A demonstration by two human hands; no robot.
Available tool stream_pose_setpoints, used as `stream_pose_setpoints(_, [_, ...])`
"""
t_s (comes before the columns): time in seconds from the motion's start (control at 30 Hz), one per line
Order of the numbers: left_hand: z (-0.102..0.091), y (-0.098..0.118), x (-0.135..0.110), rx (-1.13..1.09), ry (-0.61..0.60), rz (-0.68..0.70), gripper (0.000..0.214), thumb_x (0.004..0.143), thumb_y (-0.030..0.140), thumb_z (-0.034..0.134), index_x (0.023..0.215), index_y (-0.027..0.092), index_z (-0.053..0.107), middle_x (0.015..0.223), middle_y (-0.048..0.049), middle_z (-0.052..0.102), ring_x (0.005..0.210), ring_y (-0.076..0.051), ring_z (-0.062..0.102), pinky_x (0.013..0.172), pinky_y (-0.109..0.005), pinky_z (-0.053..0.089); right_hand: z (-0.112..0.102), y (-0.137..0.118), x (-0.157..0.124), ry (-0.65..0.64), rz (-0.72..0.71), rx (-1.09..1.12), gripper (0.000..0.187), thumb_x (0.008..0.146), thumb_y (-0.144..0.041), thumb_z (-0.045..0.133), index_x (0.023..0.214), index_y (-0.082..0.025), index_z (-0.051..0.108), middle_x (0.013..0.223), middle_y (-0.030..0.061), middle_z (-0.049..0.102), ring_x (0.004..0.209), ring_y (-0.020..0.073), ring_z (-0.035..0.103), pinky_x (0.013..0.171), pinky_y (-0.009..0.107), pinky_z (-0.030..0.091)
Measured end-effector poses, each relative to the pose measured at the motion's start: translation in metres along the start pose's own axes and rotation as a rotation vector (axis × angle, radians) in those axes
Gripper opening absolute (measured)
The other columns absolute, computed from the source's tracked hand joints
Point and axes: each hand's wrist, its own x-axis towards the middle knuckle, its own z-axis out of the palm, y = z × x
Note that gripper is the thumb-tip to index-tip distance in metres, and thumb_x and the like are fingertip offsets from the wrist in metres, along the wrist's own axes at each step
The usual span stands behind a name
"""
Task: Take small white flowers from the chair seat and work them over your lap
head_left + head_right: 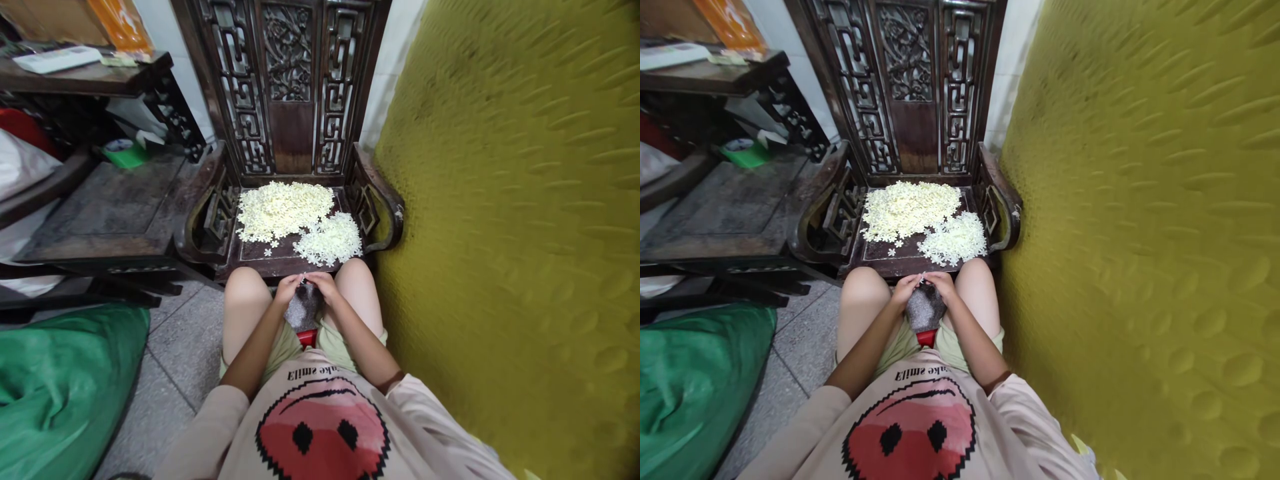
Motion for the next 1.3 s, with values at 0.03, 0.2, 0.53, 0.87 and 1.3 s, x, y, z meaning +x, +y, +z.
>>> stream_pose_setpoints(0.03, [0.000, 0.000, 0.000, 0.009, 0.005, 0.012, 0.044, 0.053, 0.052, 0.069, 0.074, 0.013, 0.068, 0.066, -0.0040, 0.064, 0.059, -0.011, 0.048, 0.063, -0.026, 0.037, 0.000, 0.001, 0.000, -0.003, -0.002, 0.000, 0.022, 0.054, -0.030, 0.071, 0.070, -0.015, 0.071, 0.067, 0.0036, 0.067, 0.059, 0.0107, 0.053, 0.064, 0.025, 0.039])
stream_pose_setpoints(0.2, [0.000, -0.001, 0.000, 0.028, 0.017, 0.042, 0.041, 0.055, 0.049, 0.068, 0.075, 0.013, 0.068, 0.069, -0.0046, 0.065, 0.061, -0.012, 0.051, 0.066, -0.027, 0.040, 0.000, 0.000, -0.001, -0.011, -0.025, -0.015, 0.021, 0.055, -0.030, 0.071, 0.070, -0.015, 0.071, 0.066, 0.0032, 0.066, 0.059, 0.0106, 0.053, 0.065, 0.025, 0.039])
stream_pose_setpoints(0.53, [-0.003, -0.008, 0.004, 0.064, 0.035, 0.088, 0.037, 0.057, 0.047, 0.067, 0.072, 0.014, 0.068, 0.074, -0.0070, 0.067, 0.071, -0.017, 0.058, 0.073, -0.031, 0.043, 0.003, -0.003, -0.004, 0.005, -0.064, -0.076, 0.023, 0.054, -0.032, 0.070, 0.068, -0.014, 0.070, 0.064, 0.0039, 0.066, 0.058, 0.0121, 0.054, 0.066, 0.027, 0.040])
stream_pose_setpoints(0.87, [0.000, -0.006, 0.001, 0.206, 0.099, 0.216, 0.031, 0.061, 0.046, 0.065, 0.067, 0.016, 0.068, 0.070, -0.0047, 0.061, 0.070, -0.015, 0.056, 0.069, -0.028, 0.043, 0.002, 0.004, 0.001, 0.022, -0.081, -0.161, 0.019, 0.060, -0.031, 0.062, 0.067, -0.014, 0.068, 0.062, 0.0036, 0.065, 0.059, 0.0133, 0.056, 0.065, 0.027, 0.041])
stream_pose_setpoints(1.3, [-0.001, -0.009, 0.001, 0.478, 0.169, 0.359, 0.020, 0.074, 0.032, 0.052, 0.071, 0.016, 0.063, 0.076, -0.0051, 0.053, 0.069, -0.014, 0.050, 0.067, -0.027, 0.040, 0.003, 0.009, 0.005, 0.059, -0.104, -0.240, 0.015, 0.062, -0.028, 0.056, 0.065, -0.015, 0.063, 0.064, 0.0022, 0.063, 0.061, 0.0140, 0.057, 0.065, 0.025, 0.041])
